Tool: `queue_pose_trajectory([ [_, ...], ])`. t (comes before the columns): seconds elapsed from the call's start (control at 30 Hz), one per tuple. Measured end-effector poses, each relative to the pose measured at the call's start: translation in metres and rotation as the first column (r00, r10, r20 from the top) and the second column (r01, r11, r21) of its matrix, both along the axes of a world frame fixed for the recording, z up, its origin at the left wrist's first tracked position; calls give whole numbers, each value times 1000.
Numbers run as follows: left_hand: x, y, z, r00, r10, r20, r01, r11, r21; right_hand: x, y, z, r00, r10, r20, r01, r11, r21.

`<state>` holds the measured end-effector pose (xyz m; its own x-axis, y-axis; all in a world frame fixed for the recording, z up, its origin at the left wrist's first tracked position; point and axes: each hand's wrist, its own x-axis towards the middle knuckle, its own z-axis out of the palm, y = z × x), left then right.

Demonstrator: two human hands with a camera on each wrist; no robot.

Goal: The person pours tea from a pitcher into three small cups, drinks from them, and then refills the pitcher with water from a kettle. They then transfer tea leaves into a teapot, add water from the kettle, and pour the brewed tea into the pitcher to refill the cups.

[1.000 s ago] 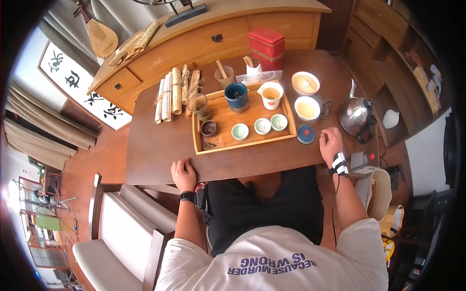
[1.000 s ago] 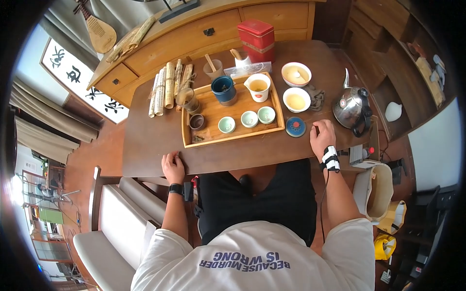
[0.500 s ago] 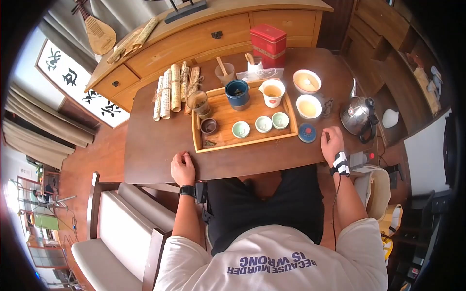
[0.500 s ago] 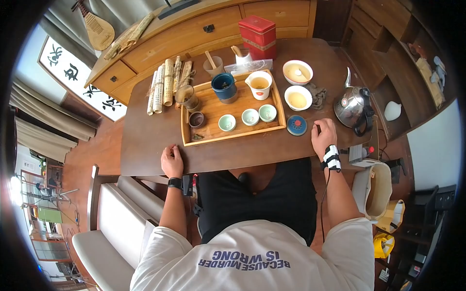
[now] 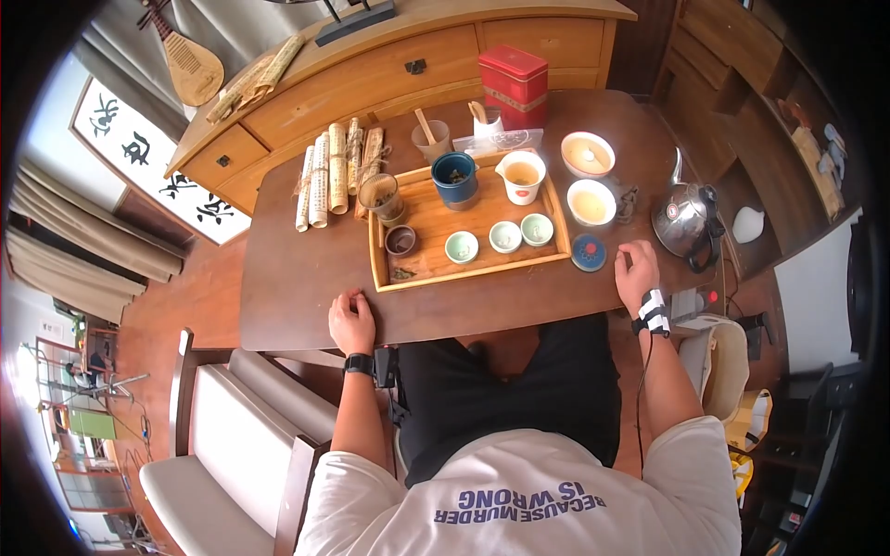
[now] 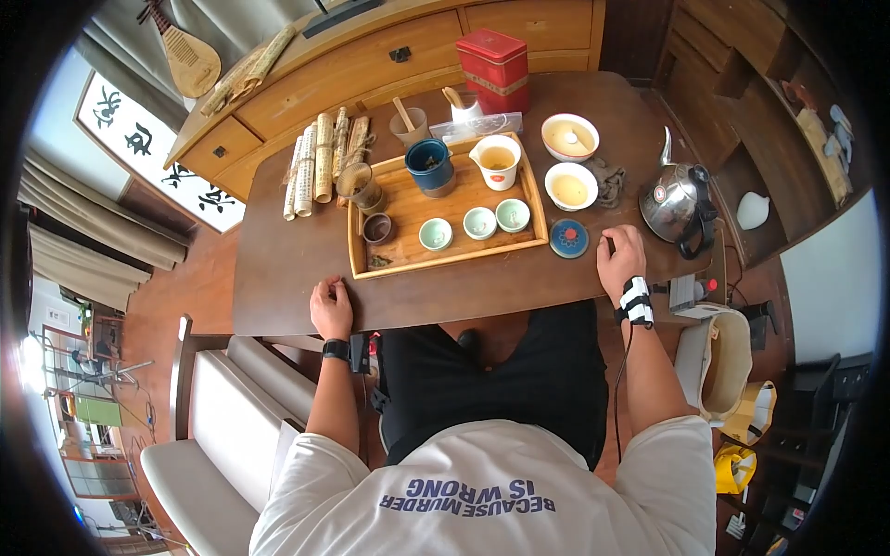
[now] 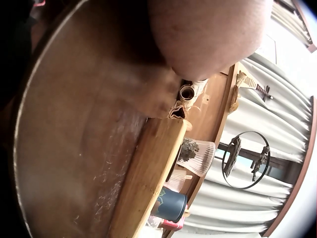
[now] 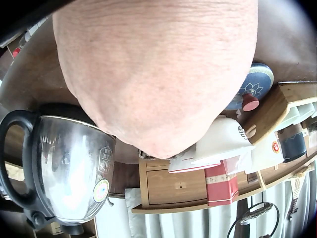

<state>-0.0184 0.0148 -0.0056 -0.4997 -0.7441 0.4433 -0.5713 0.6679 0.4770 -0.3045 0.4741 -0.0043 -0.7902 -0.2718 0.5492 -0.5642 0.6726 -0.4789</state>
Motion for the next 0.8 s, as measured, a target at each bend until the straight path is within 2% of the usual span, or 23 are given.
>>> queue_pose_trajectory([
  [0.8,0,1,1,1000,-8,-2,8,1000,-17,0,0,1,1000,-7,7,7,1000,13],
])
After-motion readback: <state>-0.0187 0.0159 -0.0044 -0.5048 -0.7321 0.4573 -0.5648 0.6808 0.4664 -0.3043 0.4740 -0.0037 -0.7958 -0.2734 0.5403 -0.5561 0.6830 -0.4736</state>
